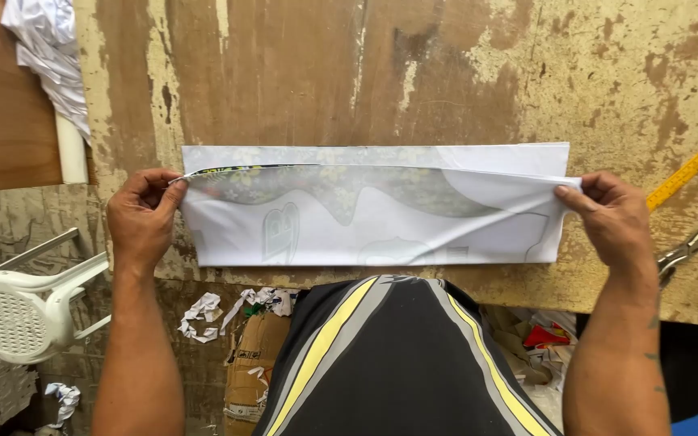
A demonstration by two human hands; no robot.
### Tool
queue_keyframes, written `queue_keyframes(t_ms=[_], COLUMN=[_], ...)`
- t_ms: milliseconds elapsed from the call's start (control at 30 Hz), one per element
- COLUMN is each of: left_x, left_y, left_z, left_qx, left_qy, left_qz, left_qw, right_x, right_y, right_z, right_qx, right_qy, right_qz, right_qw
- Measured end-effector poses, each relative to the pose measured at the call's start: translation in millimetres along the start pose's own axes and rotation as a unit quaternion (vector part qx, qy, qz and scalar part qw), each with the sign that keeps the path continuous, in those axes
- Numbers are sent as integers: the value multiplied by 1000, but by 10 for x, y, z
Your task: Measuring, marking with chalk, and cutting fabric patterns for garments on a workbench.
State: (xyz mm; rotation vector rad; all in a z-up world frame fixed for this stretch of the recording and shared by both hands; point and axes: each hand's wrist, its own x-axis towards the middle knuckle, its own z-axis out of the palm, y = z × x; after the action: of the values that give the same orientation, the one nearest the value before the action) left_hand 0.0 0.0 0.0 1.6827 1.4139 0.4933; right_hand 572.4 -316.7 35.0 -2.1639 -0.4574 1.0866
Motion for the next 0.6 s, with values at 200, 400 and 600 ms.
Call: queue_keyframes(t_ms=[200, 400, 600], left_x=[277, 446, 382], left_y=[75, -120, -124], left_z=[106, 244, 148], left_qx=[-36, 72, 88], left_qy=[25, 36, 20], left_qz=[-23, 25, 31], left_qw=[999, 996, 995], right_x=[517, 582, 478], right_y=[386, 272, 221], right_z=[-44, 94, 8], right_qx=[77, -8, 10], right_qy=[9, 25, -50], right_qz=[-36, -42, -28], right_qw=[996, 999, 998])
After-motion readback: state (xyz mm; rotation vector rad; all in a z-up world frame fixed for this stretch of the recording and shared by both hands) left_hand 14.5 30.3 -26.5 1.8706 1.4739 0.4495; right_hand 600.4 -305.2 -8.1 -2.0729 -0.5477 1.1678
